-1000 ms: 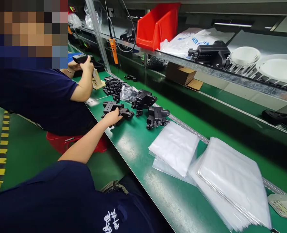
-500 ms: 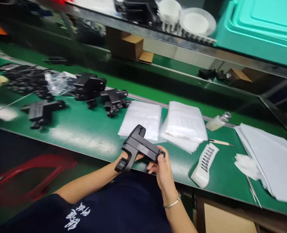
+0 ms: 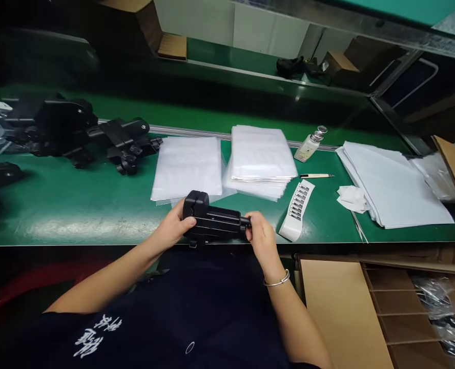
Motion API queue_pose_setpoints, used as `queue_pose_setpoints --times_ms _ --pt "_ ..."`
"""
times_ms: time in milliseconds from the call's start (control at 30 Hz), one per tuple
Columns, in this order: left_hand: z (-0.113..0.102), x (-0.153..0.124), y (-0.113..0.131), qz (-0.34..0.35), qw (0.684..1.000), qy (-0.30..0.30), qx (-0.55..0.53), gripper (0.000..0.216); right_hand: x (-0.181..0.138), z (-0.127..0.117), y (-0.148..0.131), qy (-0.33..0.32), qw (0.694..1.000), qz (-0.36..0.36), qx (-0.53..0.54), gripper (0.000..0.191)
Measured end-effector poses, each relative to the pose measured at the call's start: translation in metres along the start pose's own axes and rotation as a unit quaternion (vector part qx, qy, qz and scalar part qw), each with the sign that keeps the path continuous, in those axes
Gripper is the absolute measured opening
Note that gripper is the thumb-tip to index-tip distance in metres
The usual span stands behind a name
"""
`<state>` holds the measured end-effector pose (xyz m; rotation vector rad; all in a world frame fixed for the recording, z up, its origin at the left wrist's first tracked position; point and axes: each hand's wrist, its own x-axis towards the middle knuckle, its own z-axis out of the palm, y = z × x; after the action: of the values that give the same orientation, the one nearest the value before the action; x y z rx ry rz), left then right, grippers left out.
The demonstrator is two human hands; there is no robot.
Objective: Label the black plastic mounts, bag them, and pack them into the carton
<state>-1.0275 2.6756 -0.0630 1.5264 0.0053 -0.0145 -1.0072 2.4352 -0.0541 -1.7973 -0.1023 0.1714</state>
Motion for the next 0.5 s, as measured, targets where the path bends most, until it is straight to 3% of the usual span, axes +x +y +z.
queue_pose_setpoints --times_ms 67,100,167,267,333,433,500 --pt "0.001 0.000 0.000 0.000 1.000 0.015 0.008 0.071 0.004 -0.001 0.001 -0.011 1.000 0.004 0.006 0.045" --pt "0.002 0.000 -0.001 -0.019 0.999 0.024 -0.010 0.070 0.005 -0.003 0.000 -0.003 0.999 -0.033 -0.021 0.041" --pt "0.005 0.001 -0.002 -0.099 0.992 0.030 -0.077 0.067 0.005 -0.007 -0.002 0.011 0.978 -0.172 -0.116 0.029" --pt "0.007 0.005 -0.004 -0.213 0.964 0.001 -0.157 0.064 0.005 -0.018 -0.003 -0.022 0.900 -0.370 -0.230 0.019" --pt "0.005 0.005 -0.002 -0.174 0.975 -0.024 -0.138 0.065 0.005 -0.026 0.001 -0.044 0.883 -0.396 -0.247 0.021" --pt "0.000 0.003 0.007 -0.026 0.997 -0.066 0.002 0.065 0.004 -0.033 0.017 -0.026 0.927 -0.312 -0.206 0.029" --pt "-0.003 -0.001 0.013 0.052 0.987 -0.103 0.111 0.060 0.003 -0.035 0.028 -0.006 0.953 -0.264 -0.151 0.033"
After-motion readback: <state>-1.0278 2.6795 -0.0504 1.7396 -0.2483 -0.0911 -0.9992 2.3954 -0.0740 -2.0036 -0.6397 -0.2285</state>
